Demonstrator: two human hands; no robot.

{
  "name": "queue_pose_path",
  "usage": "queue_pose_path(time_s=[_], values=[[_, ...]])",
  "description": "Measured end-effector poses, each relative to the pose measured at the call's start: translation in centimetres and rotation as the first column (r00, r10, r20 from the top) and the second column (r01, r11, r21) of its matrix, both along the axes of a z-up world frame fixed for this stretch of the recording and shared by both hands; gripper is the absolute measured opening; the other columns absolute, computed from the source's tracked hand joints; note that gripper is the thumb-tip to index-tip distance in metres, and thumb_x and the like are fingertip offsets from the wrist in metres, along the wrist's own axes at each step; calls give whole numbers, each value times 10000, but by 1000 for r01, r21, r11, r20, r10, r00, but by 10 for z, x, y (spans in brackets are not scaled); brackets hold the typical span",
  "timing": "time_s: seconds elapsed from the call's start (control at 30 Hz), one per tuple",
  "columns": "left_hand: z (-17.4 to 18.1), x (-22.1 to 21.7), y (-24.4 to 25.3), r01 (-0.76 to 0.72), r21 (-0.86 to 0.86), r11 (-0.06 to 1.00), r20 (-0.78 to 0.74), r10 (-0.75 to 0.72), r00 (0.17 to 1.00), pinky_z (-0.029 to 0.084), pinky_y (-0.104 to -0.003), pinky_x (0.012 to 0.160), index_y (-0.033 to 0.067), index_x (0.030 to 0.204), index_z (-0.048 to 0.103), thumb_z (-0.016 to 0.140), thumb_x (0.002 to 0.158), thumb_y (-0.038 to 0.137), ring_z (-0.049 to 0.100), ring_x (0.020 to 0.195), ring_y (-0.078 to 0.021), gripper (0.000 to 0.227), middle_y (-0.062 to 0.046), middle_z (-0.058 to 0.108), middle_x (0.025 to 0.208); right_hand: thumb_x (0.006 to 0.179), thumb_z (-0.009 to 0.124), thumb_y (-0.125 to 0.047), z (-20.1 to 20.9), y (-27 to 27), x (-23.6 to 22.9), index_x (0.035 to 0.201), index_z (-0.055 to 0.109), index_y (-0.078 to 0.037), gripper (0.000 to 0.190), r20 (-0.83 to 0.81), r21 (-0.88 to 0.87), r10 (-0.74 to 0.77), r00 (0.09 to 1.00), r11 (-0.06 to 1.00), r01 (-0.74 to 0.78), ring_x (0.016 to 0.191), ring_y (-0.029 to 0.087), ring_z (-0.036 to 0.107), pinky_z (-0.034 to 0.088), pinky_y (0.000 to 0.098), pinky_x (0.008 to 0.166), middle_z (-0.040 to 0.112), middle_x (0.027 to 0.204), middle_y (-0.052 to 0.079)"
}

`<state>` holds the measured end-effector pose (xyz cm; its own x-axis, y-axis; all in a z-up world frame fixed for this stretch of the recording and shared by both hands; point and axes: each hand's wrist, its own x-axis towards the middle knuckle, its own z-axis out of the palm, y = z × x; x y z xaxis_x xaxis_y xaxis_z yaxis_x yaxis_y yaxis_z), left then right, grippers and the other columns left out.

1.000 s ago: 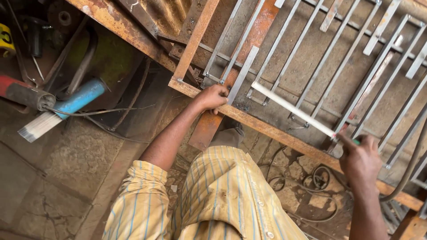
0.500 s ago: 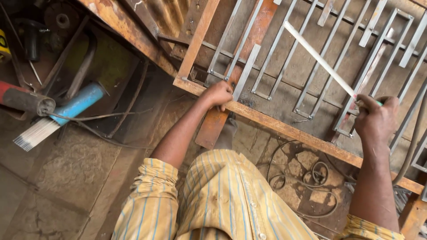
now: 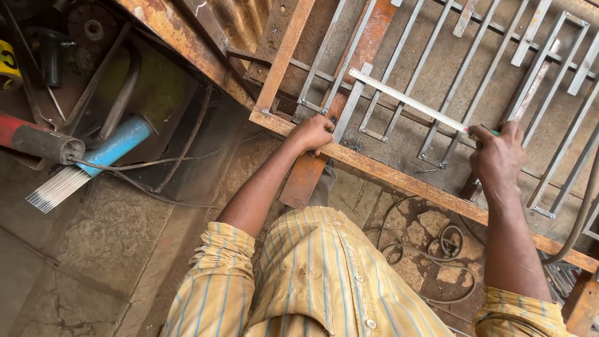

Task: The person aligns metal bars onto a metal frame using a measuring tape and welds the pieces into place with a welding electrode holder.

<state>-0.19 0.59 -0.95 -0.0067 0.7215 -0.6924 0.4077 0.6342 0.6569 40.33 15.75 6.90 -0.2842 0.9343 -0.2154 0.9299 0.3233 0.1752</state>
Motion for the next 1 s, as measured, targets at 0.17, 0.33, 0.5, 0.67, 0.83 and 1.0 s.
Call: queue_pose_path(time_s=[0.17, 0.33, 0.5, 0.67, 0.83, 1.0], values=[[-5, 1, -1, -25, 3, 1000, 13, 25, 1000, 549, -277, 427, 17, 1411, 575, 664, 930, 80, 629, 473, -110, 493, -145, 764, 1043, 1030, 704, -142, 0, 3, -11, 1341, 766, -333, 370, 11, -11, 30, 1000, 1000, -29, 1145, 343, 530, 572, 467, 861, 548, 1316, 221], [-2, 1, -1, -46, 21, 999, 36, 45, 998, 542, -282, 420, -5, 1385, 596, 669, 929, 74, 634, 473, -111, 469, -147, 771, 1011, 989, 734, -138, -9, 8, 0, 1340, 772, -347, 410, 53, 51, 93, 994, 994, -96, 1184, 332, 538, 577, 465, 875, 554, 1350, 210], [2, 1, -3, -50, 27, 998, 34, 49, 998, 542, -284, 414, -18, 1332, 630, 682, 939, 101, 646, 463, -112, 414, -149, 779, 930, 1028, 730, -155, -12, 10, 5, 1302, 775, -314, 320, 42, 82, 127, 991, 988, -130, 1174, 323, 545, 577, 449, 879, 565, 1351, 202], [-2, -1, -1, -15, 39, 999, -2, 15, 1000, 557, -302, 454, -12, 1197, 704, 683, 939, 129, 662, 472, -116, 295, -132, 777, 838, 1080, 707, -167, 1, -24, 9, 1308, 779, -294, 271, -23, 71, 89, 996, 994, -88, 1123, 316, 554, 589, 415, 805, 607, 1255, 206], [-10, -3, 0, 41, 64, 997, -48, -38, 998, 588, -319, 524, 7, 1039, 777, 685, 938, 177, 689, 479, -120, 218, -95, 763, 723, 1098, 687, -179, 16, -76, 8, 1259, 777, -307, 225, -2, 20, 70, 998, 997, -70, 1051, 289, 580, 608, 377, 685, 635, 1260, 202], [-10, -2, 0, 58, 56, 997, -61, -54, 997, 598, -323, 541, 20, 1006, 783, 672, 939, 174, 698, 487, -126, 201, -87, 754, 684, 1025, 673, -198, 15, -99, 2, 1328, 749, -408, 377, 169, -74, 126, 977, 991, -115, 1094, 282, 600, 613, 408, 824, 623, 1284, 193]])
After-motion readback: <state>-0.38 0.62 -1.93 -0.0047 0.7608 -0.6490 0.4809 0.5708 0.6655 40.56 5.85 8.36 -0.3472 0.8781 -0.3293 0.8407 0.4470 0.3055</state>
